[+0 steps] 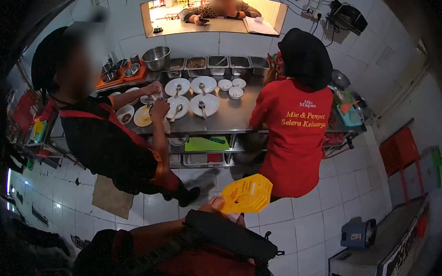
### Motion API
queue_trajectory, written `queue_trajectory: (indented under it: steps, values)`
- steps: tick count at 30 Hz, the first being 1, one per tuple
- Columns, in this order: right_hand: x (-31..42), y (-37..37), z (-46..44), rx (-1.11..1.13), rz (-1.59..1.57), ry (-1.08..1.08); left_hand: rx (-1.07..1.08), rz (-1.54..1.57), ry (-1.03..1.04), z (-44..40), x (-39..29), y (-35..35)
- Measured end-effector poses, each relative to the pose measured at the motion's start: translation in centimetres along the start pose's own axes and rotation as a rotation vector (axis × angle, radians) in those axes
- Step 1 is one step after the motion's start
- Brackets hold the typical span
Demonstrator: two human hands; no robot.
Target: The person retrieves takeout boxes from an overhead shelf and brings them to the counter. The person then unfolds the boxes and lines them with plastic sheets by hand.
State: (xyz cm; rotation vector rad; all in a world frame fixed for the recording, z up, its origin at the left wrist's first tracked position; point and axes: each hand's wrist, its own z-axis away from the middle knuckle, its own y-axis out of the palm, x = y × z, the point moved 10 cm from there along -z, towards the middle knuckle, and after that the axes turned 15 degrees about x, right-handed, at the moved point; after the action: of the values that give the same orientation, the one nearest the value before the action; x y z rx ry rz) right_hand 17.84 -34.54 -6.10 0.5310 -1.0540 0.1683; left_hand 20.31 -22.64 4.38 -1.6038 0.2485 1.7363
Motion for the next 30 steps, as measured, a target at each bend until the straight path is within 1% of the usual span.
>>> queue_trajectory:
  steps: [1,2,3,5,6,7,8,9,10,11,12,13,14,15,16,17,18,19,20,22,23,24,26,27,28,29,30]
  values:
    - [1.0,-0.6,-1.0,0.020,0.012,-0.008,-0.144,0.051,0.009,-0.5,3.1,-0.9]
    - [2.1,-1.3,-2.2,0.039,0.027,-0.018,-0.294,0.103,0.022,-0.7,4.7,-2.1]
    - [3.1,-2.0,-3.2,0.058,0.042,-0.028,-0.322,0.111,0.018,-0.7,3.2,-3.1]
    - [5.3,-3.3,-5.1,0.095,0.073,-0.058,-0.577,0.779,-0.138,1.6,2.9,-5.6]
    - [6.4,-3.9,-6.0,0.111,0.085,-0.078,-0.699,0.345,0.137,2.6,0.0,-8.4]
    - [7.7,-4.7,-7.1,0.130,0.102,-0.115,-0.729,0.515,-0.001,3.0,1.5,-8.9]
    - [9.0,-5.5,-8.2,0.150,0.120,-0.150,-0.752,0.509,-0.002,3.4,3.4,-9.7]
    - [10.4,-6.3,-9.5,0.167,0.141,-0.190,-0.759,0.617,-0.031,3.4,7.3,-9.9]
    - [13.9,-5.7,-9.5,0.191,0.144,-0.190,-0.764,0.725,-0.060,3.1,9.7,-9.9]
    - [18.7,-4.4,-8.4,0.198,0.083,-0.059,-0.788,0.720,-0.065,2.9,9.4,-10.2]
    - [20.7,-4.0,-7.9,0.206,0.021,0.076,-0.831,0.647,-0.094,3.4,8.6,-10.8]
    - [20.8,-3.9,-10.1,0.445,0.081,0.008,-0.868,0.569,-0.129,4.2,7.2,-11.7]
    - [20.8,-3.4,-11.4,0.680,0.138,-0.065,-0.878,0.366,-0.169,4.7,3.1,-13.0]
    - [22.1,-2.2,-10.7,0.747,0.179,0.023,-0.962,0.372,-0.062,4.8,3.9,-13.2]
    - [23.0,-2.1,-11.0,0.757,0.176,0.034,-1.044,0.382,0.050,4.7,6.1,-13.2]
    - [23.0,-1.9,-11.0,0.805,0.299,0.091,-1.054,0.391,0.037,4.0,8.9,-13.1]
    - [22.4,-1.7,-10.9,0.852,0.421,0.150,-0.974,0.384,0.068,2.8,11.2,-12.8]
    - [22.1,-1.0,-10.8,0.922,0.384,0.169,-0.896,0.382,0.096,2.3,12.1,-11.9]
    - [22.7,-0.7,-11.4,0.928,0.681,0.097,-0.879,0.401,0.083,1.9,11.4,-11.3]
    - [19.0,-2.7,-14.0,0.981,0.679,0.134,-0.902,0.496,0.014,1.2,9.9,-11.1]
    - [19.7,-2.2,-14.2,1.037,0.725,-0.069,-0.916,0.542,-0.010,0.7,8.4,-11.5]
    - [18.8,-2.5,-14.7,1.048,0.731,-0.056,-0.932,0.590,-0.035,0.5,7.9,-12.0]
    - [17.5,-3.2,-14.9,1.086,0.354,0.026,-0.953,0.696,-0.077,0.3,6.6,-12.2]
    - [16.7,-3.4,-15.1,1.090,0.354,0.046,-0.967,0.709,-0.113,0.5,6.1,-12.3]
    - [16.2,-3.8,-15.5,1.040,0.413,0.064,-0.972,0.726,-0.122,0.7,5.9,-12.0]
    - [15.7,-4.3,-15.8,0.987,0.473,0.078,-0.986,0.518,-0.310,1.6,5.7,-12.1]
    - [15.4,-4.4,-15.6,0.984,0.473,0.086,-0.983,0.299,-0.489,2.2,5.6,-12.3]
